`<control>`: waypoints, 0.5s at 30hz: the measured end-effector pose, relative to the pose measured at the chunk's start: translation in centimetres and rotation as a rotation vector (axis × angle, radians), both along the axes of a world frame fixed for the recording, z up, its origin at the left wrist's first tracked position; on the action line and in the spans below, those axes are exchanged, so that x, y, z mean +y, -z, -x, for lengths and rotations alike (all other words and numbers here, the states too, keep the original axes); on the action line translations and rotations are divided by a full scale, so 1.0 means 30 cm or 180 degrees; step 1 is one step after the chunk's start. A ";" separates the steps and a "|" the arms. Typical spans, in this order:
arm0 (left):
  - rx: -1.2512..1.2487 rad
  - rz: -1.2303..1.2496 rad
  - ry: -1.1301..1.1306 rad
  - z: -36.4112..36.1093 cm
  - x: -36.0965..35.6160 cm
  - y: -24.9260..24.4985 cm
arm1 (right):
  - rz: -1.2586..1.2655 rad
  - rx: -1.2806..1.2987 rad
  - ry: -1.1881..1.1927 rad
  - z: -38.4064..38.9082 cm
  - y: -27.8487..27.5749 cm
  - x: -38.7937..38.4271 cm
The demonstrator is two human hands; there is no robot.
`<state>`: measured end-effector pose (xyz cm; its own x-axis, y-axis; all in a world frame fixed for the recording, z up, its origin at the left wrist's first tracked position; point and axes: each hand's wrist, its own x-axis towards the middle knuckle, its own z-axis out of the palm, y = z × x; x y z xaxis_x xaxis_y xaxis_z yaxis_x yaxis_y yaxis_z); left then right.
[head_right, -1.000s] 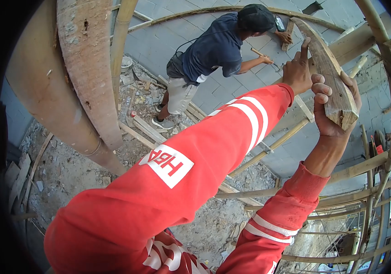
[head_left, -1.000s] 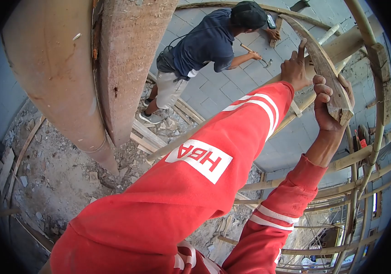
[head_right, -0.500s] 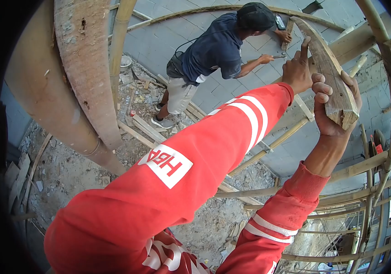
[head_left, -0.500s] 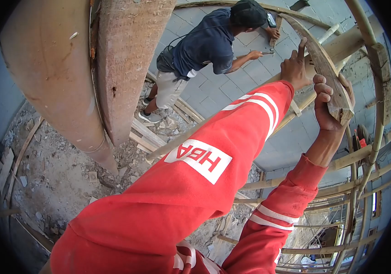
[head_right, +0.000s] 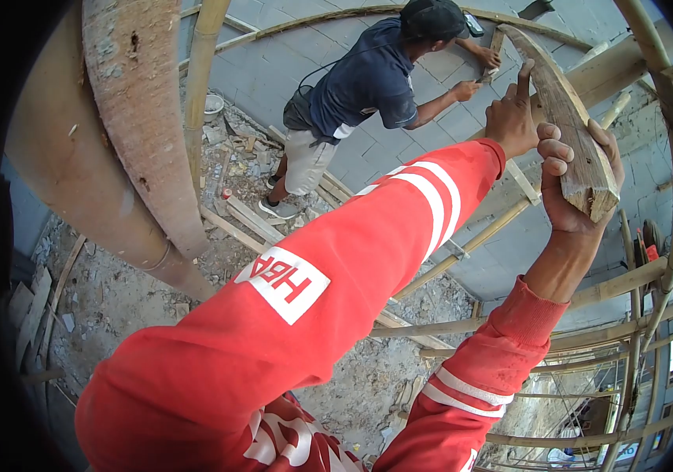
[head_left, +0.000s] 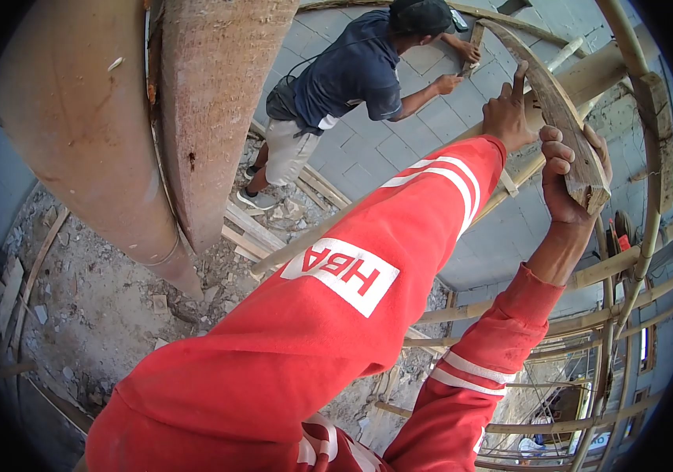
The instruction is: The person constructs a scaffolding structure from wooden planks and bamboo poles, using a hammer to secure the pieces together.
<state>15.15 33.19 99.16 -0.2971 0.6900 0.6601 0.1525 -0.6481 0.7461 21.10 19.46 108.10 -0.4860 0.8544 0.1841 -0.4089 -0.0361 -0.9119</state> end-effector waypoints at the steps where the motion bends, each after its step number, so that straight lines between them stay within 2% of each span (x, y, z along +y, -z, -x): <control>1: 0.0013 0.0006 0.0001 -0.002 0.004 0.000 | 0.0022 0.0012 0.0005 -0.002 0.000 0.003; 15: 0.0228 0.0201 -0.0008 -0.013 0.025 -0.003 | 0.0011 0.0010 -0.0004 0.005 0.003 -0.013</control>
<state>15.55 33.94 99.25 -0.2524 0.7303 0.6348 0.2086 -0.5996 0.7727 20.95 19.08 108.01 -0.4864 0.8544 0.1828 -0.4117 -0.0396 -0.9105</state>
